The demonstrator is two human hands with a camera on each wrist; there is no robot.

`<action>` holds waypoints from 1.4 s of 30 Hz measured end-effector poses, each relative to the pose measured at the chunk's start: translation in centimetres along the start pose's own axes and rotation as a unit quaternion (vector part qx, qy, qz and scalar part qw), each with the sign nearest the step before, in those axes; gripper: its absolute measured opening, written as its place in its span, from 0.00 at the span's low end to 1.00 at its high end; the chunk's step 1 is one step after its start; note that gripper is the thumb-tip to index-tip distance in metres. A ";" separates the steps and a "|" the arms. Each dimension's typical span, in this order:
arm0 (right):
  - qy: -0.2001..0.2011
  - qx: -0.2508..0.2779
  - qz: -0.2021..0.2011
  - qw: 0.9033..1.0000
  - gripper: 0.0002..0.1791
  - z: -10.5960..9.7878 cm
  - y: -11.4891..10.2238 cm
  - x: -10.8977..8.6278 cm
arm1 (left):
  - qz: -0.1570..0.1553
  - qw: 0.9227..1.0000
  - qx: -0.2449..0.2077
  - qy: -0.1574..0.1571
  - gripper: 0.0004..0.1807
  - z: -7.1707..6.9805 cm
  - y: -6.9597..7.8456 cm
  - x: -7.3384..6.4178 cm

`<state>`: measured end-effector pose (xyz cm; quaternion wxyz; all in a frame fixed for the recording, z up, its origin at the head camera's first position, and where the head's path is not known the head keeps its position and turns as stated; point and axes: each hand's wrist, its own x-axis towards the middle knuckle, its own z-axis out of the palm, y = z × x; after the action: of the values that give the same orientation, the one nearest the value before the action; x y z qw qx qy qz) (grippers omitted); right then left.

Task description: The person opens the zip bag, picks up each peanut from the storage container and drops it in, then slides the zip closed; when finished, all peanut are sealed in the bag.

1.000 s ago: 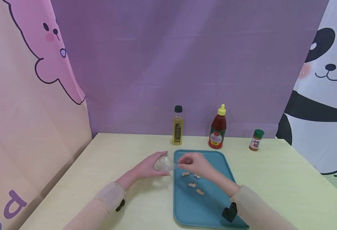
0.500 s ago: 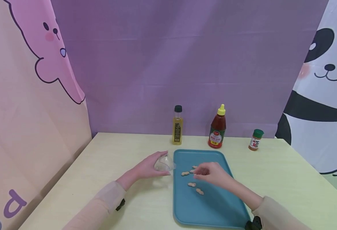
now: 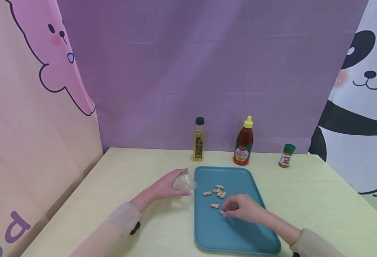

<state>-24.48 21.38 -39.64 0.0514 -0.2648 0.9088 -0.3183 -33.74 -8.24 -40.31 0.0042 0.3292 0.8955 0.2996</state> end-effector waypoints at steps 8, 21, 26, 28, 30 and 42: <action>-0.013 0.006 0.001 1.000 0.06 0.3 0.1 -0.1 | 0.001 1.000 0.001 -0.002 0.49 0.0 0.0 0.0; -0.033 0.002 0.006 0.999 0.05 -0.6 0.7 -0.7 | 0.003 1.000 0.002 -0.003 0.49 0.1 -0.1 0.0; -0.022 -0.007 0.018 1.000 0.07 -0.8 1.0 -0.7 | 0.000 1.000 0.003 -0.002 0.49 0.1 -0.2 0.1; -0.015 -0.014 0.021 1.000 0.08 -0.7 1.1 -0.7 | 0.000 1.000 0.004 -0.001 0.49 0.1 -0.2 0.1; -0.010 -0.017 0.018 1.000 0.08 -0.6 1.2 -0.7 | 0.001 1.000 0.004 -0.001 0.49 0.1 -0.2 0.1; -0.008 -0.018 0.000 1.000 0.08 -0.5 0.8 -0.8 | 0.012 1.000 0.016 0.000 0.47 0.1 -0.1 0.1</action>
<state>-24.22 22.58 -39.78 0.0541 -0.2685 0.9139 -0.2997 -33.87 -8.22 -40.42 -0.0049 0.3399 0.8962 0.2850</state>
